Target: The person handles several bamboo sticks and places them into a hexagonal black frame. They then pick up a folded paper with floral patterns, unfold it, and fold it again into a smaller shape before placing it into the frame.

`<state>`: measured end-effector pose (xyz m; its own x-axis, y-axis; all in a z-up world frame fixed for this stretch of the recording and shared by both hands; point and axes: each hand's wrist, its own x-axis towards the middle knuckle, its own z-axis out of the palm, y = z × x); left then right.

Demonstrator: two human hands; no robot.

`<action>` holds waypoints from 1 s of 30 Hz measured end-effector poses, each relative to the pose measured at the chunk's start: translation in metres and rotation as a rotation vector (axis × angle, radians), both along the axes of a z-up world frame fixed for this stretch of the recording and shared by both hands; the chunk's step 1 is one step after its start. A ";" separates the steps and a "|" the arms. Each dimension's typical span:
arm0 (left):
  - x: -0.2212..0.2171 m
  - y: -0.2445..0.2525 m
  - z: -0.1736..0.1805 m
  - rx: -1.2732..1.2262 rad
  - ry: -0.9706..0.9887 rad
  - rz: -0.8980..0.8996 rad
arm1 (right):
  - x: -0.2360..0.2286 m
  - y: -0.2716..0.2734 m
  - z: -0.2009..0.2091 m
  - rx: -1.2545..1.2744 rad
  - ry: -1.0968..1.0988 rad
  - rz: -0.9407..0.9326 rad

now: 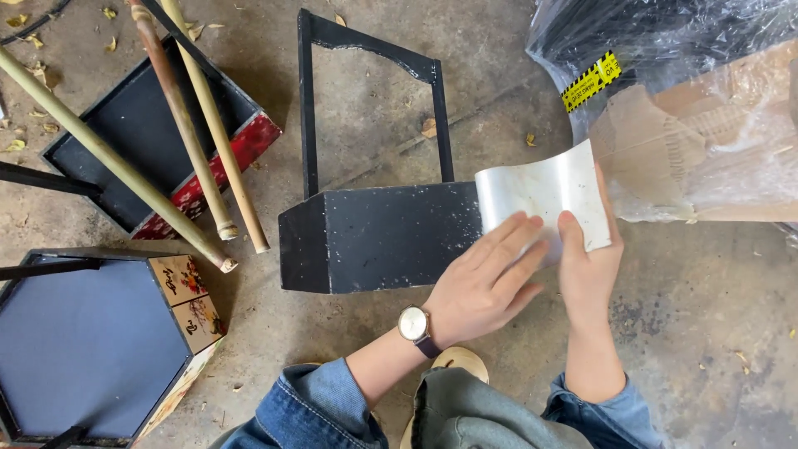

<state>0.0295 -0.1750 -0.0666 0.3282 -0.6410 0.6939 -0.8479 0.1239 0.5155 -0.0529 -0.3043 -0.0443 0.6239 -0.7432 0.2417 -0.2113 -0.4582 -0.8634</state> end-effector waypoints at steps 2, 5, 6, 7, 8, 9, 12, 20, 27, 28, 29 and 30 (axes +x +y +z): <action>0.004 0.001 0.001 0.031 -0.121 0.115 | -0.003 -0.001 -0.001 -0.105 0.069 -0.012; 0.013 0.004 0.004 0.064 -0.165 0.210 | 0.001 0.004 0.017 -0.218 0.162 0.048; 0.015 0.004 0.006 0.064 -0.147 0.192 | 0.003 0.005 0.023 -0.132 0.168 0.093; 0.017 0.005 0.008 0.063 -0.128 0.174 | 0.005 0.007 0.029 -0.046 0.174 0.139; 0.018 0.004 0.006 0.063 -0.127 0.176 | 0.006 0.006 0.029 -0.047 0.174 0.140; 0.019 0.004 0.004 0.081 -0.118 0.183 | 0.006 0.005 0.029 -0.044 0.171 0.184; 0.018 0.003 -0.002 0.116 -0.099 0.185 | 0.006 0.005 0.027 -0.049 0.181 0.244; 0.015 0.004 -0.004 0.146 -0.097 0.190 | 0.004 0.003 0.025 0.026 0.298 0.322; 0.015 0.010 -0.001 0.184 -0.083 0.232 | -0.004 -0.010 0.012 0.437 0.234 0.630; 0.016 0.012 0.000 0.195 -0.099 0.249 | -0.002 -0.007 0.011 0.548 0.167 0.655; 0.017 0.015 0.002 0.197 -0.100 0.248 | 0.002 0.002 0.013 0.549 0.166 0.654; 0.019 0.018 0.005 0.201 -0.113 0.259 | 0.007 0.011 0.015 0.541 0.134 0.608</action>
